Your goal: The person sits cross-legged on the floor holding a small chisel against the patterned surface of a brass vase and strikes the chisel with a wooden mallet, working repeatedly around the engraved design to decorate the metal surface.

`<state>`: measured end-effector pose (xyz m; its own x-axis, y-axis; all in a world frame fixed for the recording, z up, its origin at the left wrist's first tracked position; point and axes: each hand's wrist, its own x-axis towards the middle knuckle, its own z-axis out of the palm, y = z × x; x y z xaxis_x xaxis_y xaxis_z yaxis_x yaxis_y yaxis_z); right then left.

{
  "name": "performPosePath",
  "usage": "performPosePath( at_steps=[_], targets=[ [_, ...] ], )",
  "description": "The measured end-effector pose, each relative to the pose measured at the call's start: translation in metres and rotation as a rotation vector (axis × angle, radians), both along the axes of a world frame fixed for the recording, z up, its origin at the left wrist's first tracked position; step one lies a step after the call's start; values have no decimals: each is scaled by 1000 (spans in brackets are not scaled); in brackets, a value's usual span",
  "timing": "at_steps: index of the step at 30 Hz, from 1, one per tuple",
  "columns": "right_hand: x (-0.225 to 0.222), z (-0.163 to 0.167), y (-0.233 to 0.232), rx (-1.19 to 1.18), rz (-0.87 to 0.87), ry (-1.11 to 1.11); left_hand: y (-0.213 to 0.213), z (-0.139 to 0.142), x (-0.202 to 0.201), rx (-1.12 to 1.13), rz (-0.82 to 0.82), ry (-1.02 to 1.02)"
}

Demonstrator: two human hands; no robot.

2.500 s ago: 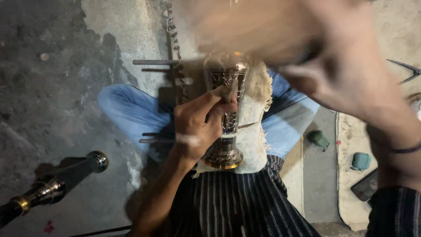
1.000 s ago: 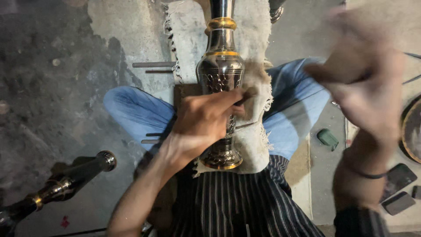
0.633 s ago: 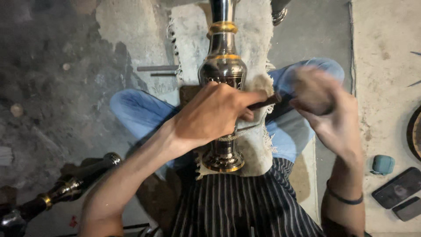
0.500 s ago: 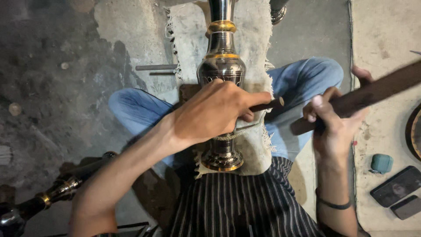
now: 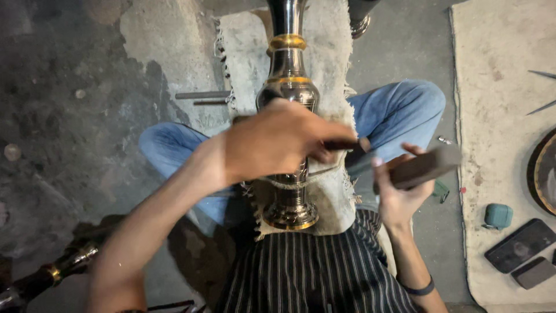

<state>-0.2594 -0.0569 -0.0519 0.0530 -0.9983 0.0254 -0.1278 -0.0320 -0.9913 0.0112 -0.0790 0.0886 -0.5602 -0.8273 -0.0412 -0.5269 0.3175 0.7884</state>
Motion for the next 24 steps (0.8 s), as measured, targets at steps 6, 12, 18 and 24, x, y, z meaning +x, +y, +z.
performPosePath(
  at_steps=[6,12,18,24],
  targets=[
    [7,-26,-25,-69,23,53,36,-21,14,-168,390,128],
    [13,-2,-63,115,197,-190,58,-27,2,-149,598,187],
    [7,84,-113,-544,418,425,56,-28,0,-169,634,183],
    [29,129,-128,-353,532,144,57,-28,-3,-183,638,164]
  ],
)
